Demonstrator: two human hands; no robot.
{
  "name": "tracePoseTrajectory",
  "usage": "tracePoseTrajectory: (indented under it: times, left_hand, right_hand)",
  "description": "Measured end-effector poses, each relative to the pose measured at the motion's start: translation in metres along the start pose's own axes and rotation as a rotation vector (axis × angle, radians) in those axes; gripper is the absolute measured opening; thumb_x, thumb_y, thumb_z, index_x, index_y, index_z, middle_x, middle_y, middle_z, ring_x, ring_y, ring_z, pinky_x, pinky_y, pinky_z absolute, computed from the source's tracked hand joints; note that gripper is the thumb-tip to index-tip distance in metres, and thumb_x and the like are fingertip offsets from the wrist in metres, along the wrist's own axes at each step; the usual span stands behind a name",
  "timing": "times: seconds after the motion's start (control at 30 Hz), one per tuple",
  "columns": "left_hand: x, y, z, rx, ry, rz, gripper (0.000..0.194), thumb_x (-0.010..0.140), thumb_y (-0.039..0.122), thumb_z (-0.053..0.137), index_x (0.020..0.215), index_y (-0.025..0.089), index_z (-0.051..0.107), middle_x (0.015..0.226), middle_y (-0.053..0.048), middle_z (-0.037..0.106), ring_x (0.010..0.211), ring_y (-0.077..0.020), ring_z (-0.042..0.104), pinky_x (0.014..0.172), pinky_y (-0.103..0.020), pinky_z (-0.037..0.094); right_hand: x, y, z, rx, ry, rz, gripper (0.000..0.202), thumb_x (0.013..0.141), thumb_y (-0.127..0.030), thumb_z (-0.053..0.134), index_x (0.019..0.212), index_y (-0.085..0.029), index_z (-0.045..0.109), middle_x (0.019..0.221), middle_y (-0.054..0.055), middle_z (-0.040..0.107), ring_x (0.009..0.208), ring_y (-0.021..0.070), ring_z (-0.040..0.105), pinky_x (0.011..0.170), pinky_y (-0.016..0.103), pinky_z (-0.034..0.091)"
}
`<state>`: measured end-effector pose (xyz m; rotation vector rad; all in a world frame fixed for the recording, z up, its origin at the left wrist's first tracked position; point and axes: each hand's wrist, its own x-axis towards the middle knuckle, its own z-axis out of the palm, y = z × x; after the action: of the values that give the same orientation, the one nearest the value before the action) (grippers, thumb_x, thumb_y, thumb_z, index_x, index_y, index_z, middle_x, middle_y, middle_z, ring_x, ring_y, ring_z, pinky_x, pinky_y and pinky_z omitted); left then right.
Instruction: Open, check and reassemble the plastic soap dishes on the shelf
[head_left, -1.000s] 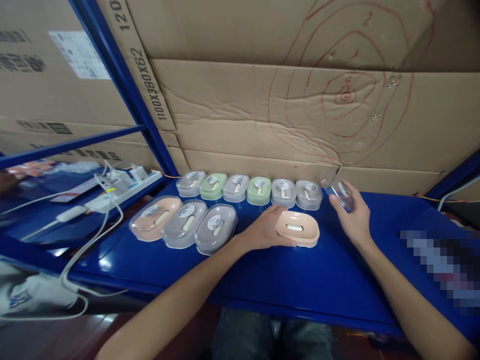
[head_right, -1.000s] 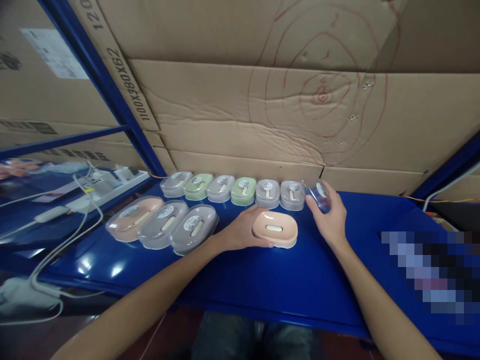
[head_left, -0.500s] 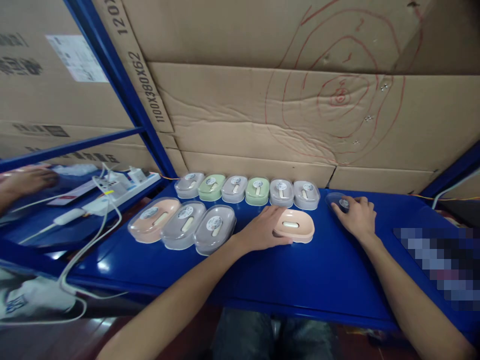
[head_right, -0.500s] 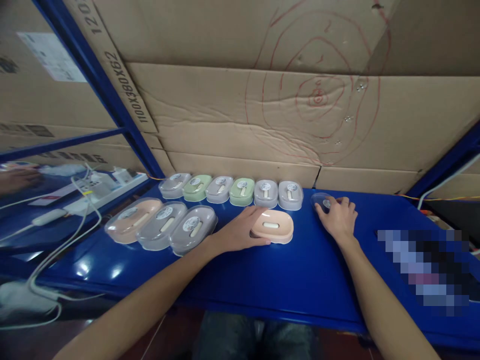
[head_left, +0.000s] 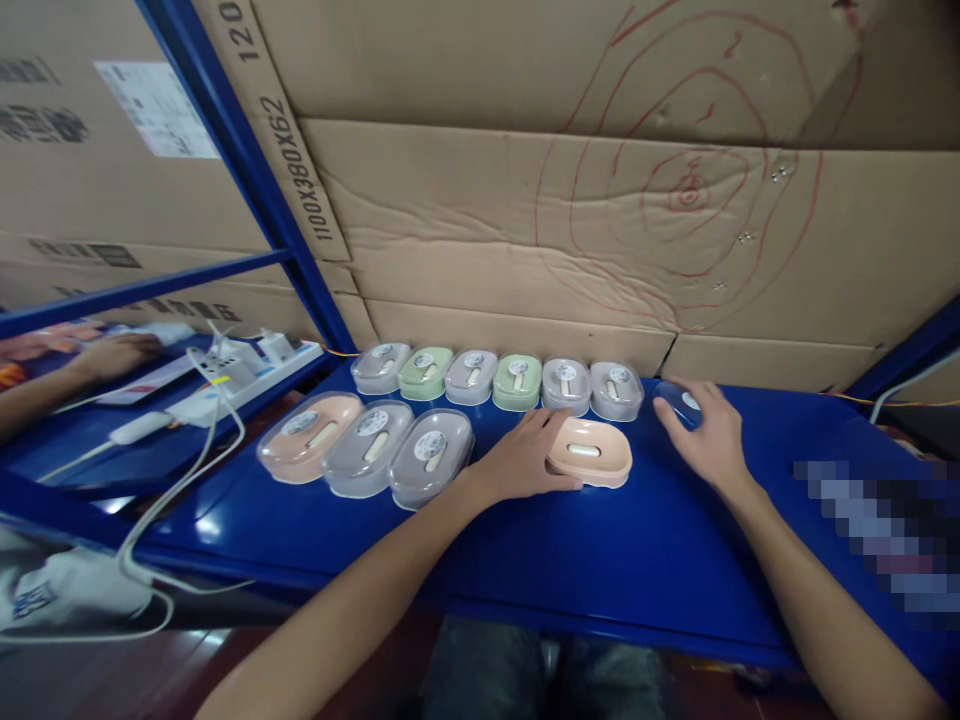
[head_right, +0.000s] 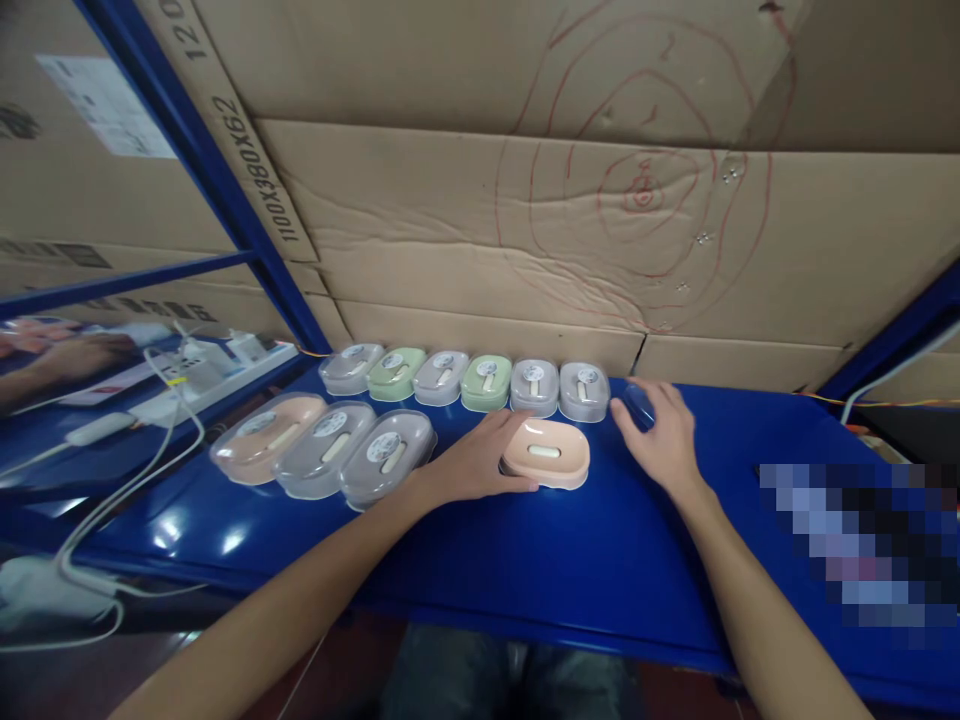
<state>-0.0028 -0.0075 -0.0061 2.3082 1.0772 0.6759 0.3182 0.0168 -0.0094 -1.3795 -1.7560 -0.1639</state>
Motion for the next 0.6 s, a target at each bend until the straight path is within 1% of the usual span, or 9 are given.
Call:
tracePoseTrajectory:
  times: [0.03, 0.07, 0.13, 0.2, 0.3, 0.33, 0.4, 0.5, 0.6]
  left_hand:
    - [0.000, -0.001, 0.000, -0.008, 0.003, 0.000, 0.101, 0.077, 0.060, 0.094, 0.161, 0.025, 0.051, 0.158, -0.019, 0.057, 0.151, -0.0487, 0.050, 0.126, -0.066, 0.041]
    - [0.001, -0.001, 0.000, -0.017, 0.004, 0.004, 0.099, 0.077, 0.060, 0.093, 0.160, 0.025, 0.053, 0.156, -0.018, 0.059, 0.149, -0.0482, 0.051, 0.125, -0.066, 0.042]
    - [0.001, -0.003, 0.000, -0.031, 0.010, 0.019, 0.097, 0.078, 0.062, 0.093, 0.158, 0.025, 0.054, 0.154, -0.018, 0.060, 0.148, -0.0479, 0.052, 0.125, -0.065, 0.043]
    - [0.001, -0.004, 0.001, -0.042, 0.017, 0.028, 0.097, 0.078, 0.062, 0.092, 0.159, 0.024, 0.054, 0.153, -0.018, 0.060, 0.148, -0.0477, 0.052, 0.124, -0.064, 0.044]
    - [0.001, -0.005, 0.001, -0.085, 0.039, 0.035, 0.102, 0.079, 0.066, 0.092, 0.162, 0.025, 0.049, 0.160, -0.018, 0.056, 0.150, -0.0456, 0.052, 0.126, -0.063, 0.043]
    - [0.001, -0.005, 0.000, -0.106, 0.048, 0.044, 0.102, 0.080, 0.066, 0.091, 0.164, 0.027, 0.047, 0.164, -0.017, 0.054, 0.153, -0.0444, 0.050, 0.127, -0.063, 0.042]
    - [0.002, -0.004, -0.001, -0.145, 0.080, 0.062, 0.102, 0.080, 0.065, 0.092, 0.165, 0.029, 0.046, 0.168, -0.015, 0.052, 0.157, -0.0426, 0.047, 0.131, -0.062, 0.038]
    - [0.002, 0.001, -0.004, -0.223, 0.161, 0.032, 0.100, 0.080, 0.058, 0.095, 0.163, 0.028, 0.048, 0.169, -0.015, 0.052, 0.158, -0.0423, 0.046, 0.133, -0.061, 0.035]
    - [0.004, 0.005, -0.002, -0.420, 0.204, -0.043, 0.105, 0.079, 0.052, 0.096, 0.166, 0.024, 0.045, 0.165, -0.018, 0.056, 0.152, -0.0431, 0.053, 0.129, -0.063, 0.040]
  right_hand:
    - [-0.001, -0.012, -0.002, 0.116, -0.083, -0.076, 0.044, 0.104, -0.055, 0.063, 0.133, -0.025, 0.073, 0.125, 0.014, 0.079, 0.114, 0.0365, 0.074, 0.105, 0.054, 0.058]
    - [-0.004, -0.024, -0.002, 0.194, -0.170, -0.154, 0.040, 0.103, -0.053, 0.066, 0.133, -0.027, 0.073, 0.124, 0.012, 0.079, 0.112, 0.0356, 0.075, 0.103, 0.054, 0.059]
    - [-0.010, -0.040, 0.000, 0.239, -0.315, -0.278, 0.043, 0.099, -0.052, 0.076, 0.135, -0.030, 0.072, 0.129, 0.011, 0.078, 0.122, 0.0379, 0.072, 0.109, 0.057, 0.057]
    - [-0.017, -0.047, 0.005, 0.265, -0.442, -0.330, 0.055, 0.094, -0.054, 0.082, 0.142, -0.031, 0.069, 0.137, 0.012, 0.074, 0.129, 0.0390, 0.069, 0.113, 0.058, 0.056]
    - [-0.025, -0.044, 0.014, 0.287, -0.561, -0.316, 0.077, 0.091, -0.058, 0.086, 0.158, -0.032, 0.059, 0.150, 0.014, 0.066, 0.136, 0.0397, 0.066, 0.116, 0.059, 0.055]
    - [-0.026, -0.042, 0.016, 0.286, -0.575, -0.301, 0.082, 0.091, -0.060, 0.086, 0.162, -0.033, 0.056, 0.153, 0.014, 0.063, 0.139, 0.0401, 0.065, 0.117, 0.059, 0.054]
    - [-0.028, -0.040, 0.018, 0.299, -0.570, -0.269, 0.083, 0.092, -0.061, 0.085, 0.164, -0.033, 0.055, 0.153, 0.015, 0.062, 0.140, 0.0402, 0.064, 0.118, 0.060, 0.054]
    - [-0.028, -0.042, 0.019, 0.385, -0.523, -0.220, 0.069, 0.097, -0.058, 0.080, 0.159, -0.034, 0.061, 0.147, 0.013, 0.066, 0.135, 0.0374, 0.068, 0.115, 0.057, 0.055]
    - [-0.029, -0.050, 0.020, 0.474, -0.463, -0.207, 0.056, 0.103, -0.055, 0.074, 0.154, -0.034, 0.066, 0.139, 0.011, 0.071, 0.128, 0.0348, 0.071, 0.111, 0.054, 0.056]
